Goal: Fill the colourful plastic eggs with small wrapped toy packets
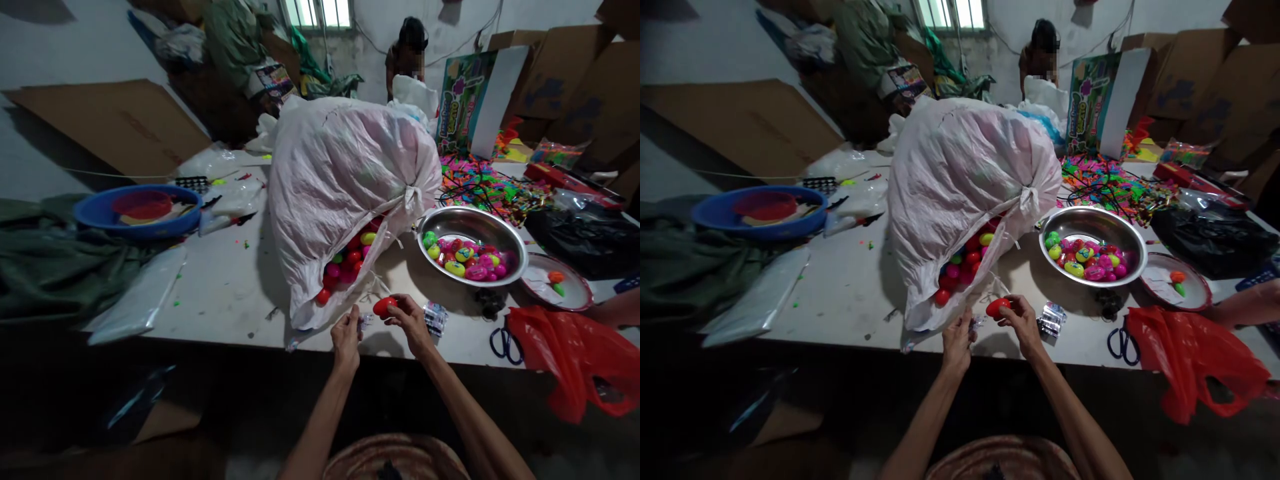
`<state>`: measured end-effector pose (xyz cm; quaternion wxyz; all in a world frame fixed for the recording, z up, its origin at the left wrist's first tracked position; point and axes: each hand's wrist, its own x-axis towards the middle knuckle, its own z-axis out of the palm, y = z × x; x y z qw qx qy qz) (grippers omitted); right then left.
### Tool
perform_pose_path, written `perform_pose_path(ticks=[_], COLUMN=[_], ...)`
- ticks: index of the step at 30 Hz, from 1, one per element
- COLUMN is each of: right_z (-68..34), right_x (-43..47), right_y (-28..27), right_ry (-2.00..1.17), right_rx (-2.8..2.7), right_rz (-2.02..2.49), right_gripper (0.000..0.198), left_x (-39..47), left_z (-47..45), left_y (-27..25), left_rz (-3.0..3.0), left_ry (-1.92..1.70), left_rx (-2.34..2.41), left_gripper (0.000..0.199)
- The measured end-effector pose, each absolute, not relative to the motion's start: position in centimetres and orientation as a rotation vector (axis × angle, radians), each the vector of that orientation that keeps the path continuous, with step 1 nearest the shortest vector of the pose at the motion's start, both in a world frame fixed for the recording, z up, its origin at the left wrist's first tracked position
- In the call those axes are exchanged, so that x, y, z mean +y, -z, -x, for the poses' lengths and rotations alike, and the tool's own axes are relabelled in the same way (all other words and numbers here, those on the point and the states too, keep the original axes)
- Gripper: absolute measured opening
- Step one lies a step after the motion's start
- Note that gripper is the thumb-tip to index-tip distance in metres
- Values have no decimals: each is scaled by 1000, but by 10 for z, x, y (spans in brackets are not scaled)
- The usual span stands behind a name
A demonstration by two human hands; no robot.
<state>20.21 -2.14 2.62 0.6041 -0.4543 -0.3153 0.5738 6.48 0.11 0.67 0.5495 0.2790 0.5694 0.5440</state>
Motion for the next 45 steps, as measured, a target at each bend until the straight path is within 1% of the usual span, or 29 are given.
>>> perform_pose_path(ticks=[7,9,13,16,22,27,31,36,41,45], right_z=[-193,-191,-190,-192,-196,-197,-201,-205,-205,-209], right_x=[-29,-30,-30,-31,-35,-33,-30,-31,-31,-28], right_y=[-29,-27,-24,-23,-17,-10,-12,-16,-17,-24], right_ry=[-1065,-1034,-1100,-1197,-1392,-1274,-1184,-1175,-1057,-1173], right_rx=[-1025,-1045,-956,-832,-607,-699,-782,-889,-907,-886], right_rz=[1273,1312,1296,1229,1142,1170,1175,1222,1276,1247], right_gripper=[33,33,36,40,40,37,47,40,47,44], left_x=[6,6,1,-2,0,3,8,12,12,11], left_z=[-70,-72,-76,-77,-80,-83,-80,-78,-80,-81], left_y=[-8,-8,-9,-11,-16,-16,-16,-18,-21,-24], left_rz=[-502,-478,-602,-718,-584,-545,-496,-444,-457,-389], left_ry=[-1310,-1320,-1300,-1222,-1039,-948,-849,-768,-721,-758], left_rx=[1368,1371,1350,1241,975,965,858,813,853,817], left_gripper=[44,45,43,40,37,35,33,34,33,34])
